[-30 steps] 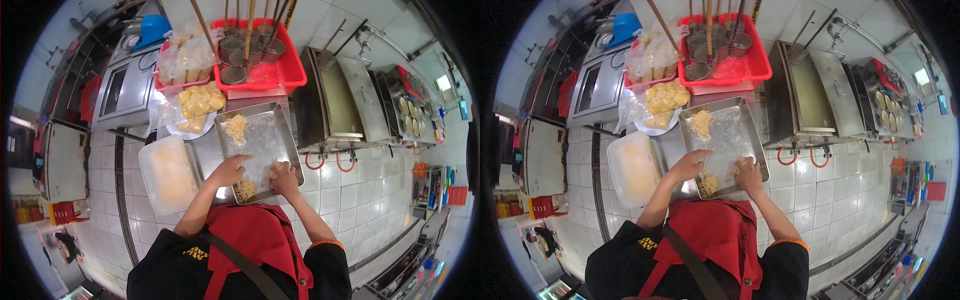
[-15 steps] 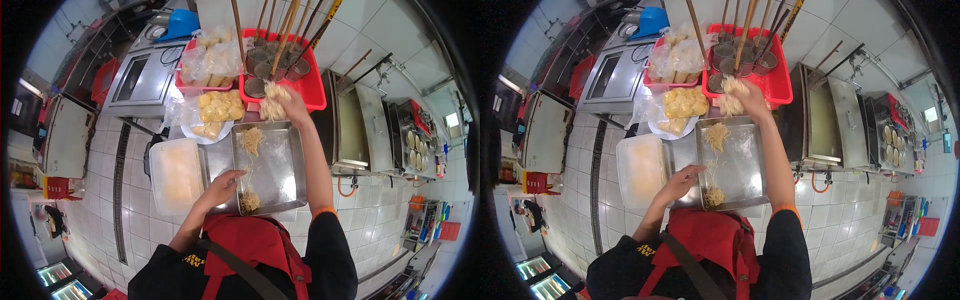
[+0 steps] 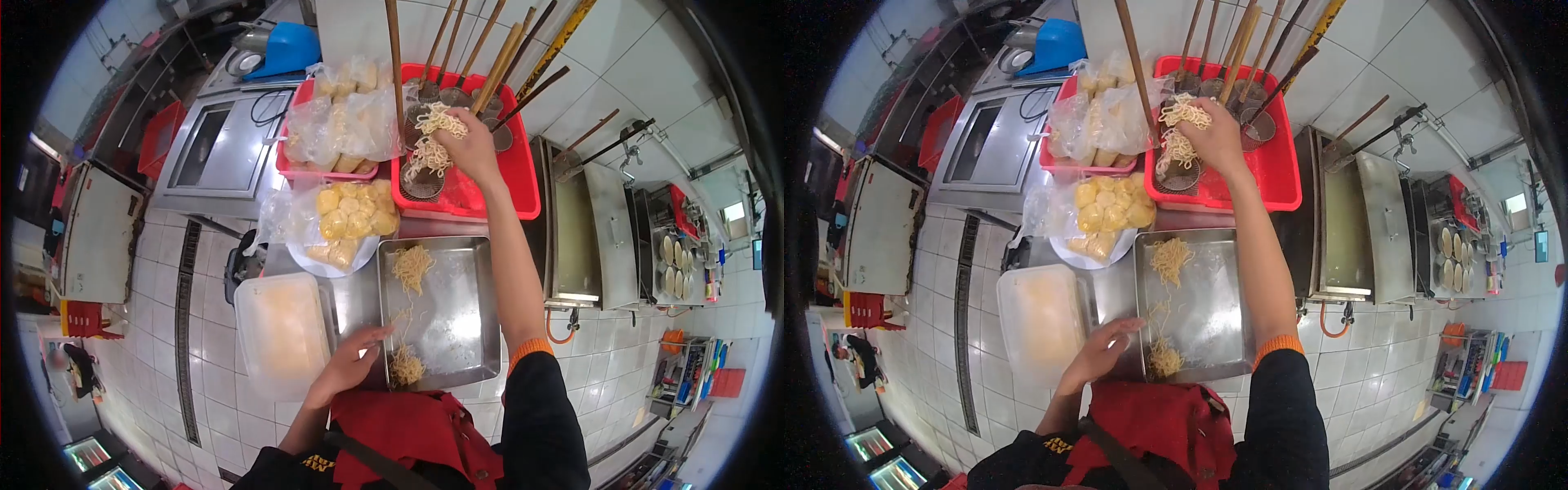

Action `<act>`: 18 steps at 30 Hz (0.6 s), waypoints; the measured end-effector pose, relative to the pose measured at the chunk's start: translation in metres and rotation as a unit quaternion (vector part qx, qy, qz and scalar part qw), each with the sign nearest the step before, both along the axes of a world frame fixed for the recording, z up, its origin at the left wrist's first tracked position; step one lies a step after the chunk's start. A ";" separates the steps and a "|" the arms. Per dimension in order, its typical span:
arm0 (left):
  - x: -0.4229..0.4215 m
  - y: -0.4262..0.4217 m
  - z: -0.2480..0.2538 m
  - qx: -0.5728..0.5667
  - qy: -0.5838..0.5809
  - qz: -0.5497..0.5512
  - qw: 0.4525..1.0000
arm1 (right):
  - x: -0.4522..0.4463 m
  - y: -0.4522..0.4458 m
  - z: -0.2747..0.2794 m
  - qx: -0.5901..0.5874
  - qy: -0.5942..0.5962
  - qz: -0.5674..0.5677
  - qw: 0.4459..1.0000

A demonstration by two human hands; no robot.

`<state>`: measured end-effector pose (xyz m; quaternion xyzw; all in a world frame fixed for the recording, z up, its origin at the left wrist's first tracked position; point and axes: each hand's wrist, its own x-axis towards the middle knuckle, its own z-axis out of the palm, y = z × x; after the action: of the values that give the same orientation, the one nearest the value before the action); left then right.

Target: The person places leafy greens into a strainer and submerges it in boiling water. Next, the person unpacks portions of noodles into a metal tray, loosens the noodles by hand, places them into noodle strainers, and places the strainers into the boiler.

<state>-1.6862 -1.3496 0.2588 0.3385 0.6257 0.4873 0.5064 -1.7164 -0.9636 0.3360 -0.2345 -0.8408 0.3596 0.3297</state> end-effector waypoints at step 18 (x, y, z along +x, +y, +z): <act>-0.021 0.034 -0.006 -0.006 -0.052 -0.012 0.999 | 0.006 -0.003 -0.051 0.047 -0.146 0.014 0.988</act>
<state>-1.7069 -1.3156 0.2530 0.3173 0.5974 0.4943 0.5460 -1.7101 -0.9668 0.2849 -0.2570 -0.8991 0.2859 0.2093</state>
